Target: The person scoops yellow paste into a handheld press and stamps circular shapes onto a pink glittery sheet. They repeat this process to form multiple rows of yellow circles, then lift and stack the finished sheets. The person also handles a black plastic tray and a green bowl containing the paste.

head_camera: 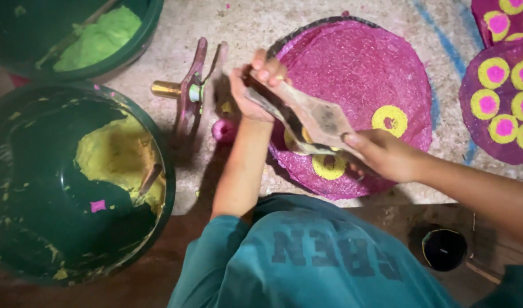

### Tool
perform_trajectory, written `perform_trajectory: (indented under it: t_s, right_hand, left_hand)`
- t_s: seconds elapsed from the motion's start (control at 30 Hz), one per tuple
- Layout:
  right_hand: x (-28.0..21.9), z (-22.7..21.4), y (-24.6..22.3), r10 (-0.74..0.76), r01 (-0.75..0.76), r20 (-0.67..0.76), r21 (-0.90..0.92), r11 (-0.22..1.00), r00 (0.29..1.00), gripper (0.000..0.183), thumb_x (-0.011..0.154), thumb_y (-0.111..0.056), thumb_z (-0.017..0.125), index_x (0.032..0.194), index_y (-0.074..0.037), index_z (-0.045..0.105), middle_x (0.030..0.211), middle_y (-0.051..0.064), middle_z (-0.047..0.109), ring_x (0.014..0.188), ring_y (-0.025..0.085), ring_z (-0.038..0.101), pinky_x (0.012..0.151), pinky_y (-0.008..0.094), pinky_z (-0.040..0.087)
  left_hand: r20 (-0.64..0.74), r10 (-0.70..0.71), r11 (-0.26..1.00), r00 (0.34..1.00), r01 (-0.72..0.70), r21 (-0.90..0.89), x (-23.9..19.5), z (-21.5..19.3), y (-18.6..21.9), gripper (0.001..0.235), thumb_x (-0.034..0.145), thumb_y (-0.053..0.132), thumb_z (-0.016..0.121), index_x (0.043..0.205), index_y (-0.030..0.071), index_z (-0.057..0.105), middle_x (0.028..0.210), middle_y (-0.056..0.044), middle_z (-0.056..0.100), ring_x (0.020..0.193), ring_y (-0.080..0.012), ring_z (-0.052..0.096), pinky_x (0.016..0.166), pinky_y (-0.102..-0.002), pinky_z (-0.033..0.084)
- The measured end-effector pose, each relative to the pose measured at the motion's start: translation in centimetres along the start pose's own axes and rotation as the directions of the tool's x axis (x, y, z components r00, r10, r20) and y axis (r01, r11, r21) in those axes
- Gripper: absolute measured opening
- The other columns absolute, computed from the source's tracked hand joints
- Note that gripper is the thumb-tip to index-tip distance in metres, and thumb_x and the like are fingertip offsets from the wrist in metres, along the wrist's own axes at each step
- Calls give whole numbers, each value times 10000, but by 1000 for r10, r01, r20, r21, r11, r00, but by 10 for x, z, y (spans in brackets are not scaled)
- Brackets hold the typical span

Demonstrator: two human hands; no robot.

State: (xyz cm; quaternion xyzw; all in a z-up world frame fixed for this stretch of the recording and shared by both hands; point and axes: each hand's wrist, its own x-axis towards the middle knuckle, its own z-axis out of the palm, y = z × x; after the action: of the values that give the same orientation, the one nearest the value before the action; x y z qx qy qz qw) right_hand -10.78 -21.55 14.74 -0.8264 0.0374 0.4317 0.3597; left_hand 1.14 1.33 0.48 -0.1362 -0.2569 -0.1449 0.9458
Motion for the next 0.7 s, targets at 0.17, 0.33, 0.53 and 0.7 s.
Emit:
perform_trajectory:
  t_s: [0.17,0.33,0.53,0.7]
  right_hand:
    - [-9,-32,37,177,-196,-97,-232,953,979,674,1036,-590,210,1024,-81,652,724,106,640,752,217,650,691,385,566]
    - [-26,-56,96,-84,88,-212,9,996,974,631,1020,-572,358,1024,-24,672,757,90,645,675,237,590,618,384,510]
    - [-39,-18,141,-176,367,-384,510,778,907,829,981,-733,417,1362,-17,587,982,78,639,792,174,508,668,328,379]
    - [-48,0,117,-309,497,-392,615,612,867,999,870,-855,479,1407,-13,492,1069,137,645,953,256,631,860,416,506]
  left_hand:
    - [-81,-75,995,994,68,-77,-5,-13,-37,359,996,484,550,1108,143,553,1049,-16,624,1092,-186,612,1215,-466,464]
    - [-496,-166,607,852,485,629,6,-15,-25,665,947,368,654,1467,-19,507,1429,-198,603,1350,-345,585,1185,-491,416]
    - [-592,-289,-440,752,445,780,-49,59,-7,1028,758,209,846,1593,121,253,1492,-207,470,1374,-392,441,1179,-502,342]
    - [-618,-345,-724,706,219,654,-69,81,-16,1145,667,194,903,1590,134,229,1523,-207,414,1409,-391,351,1188,-522,273]
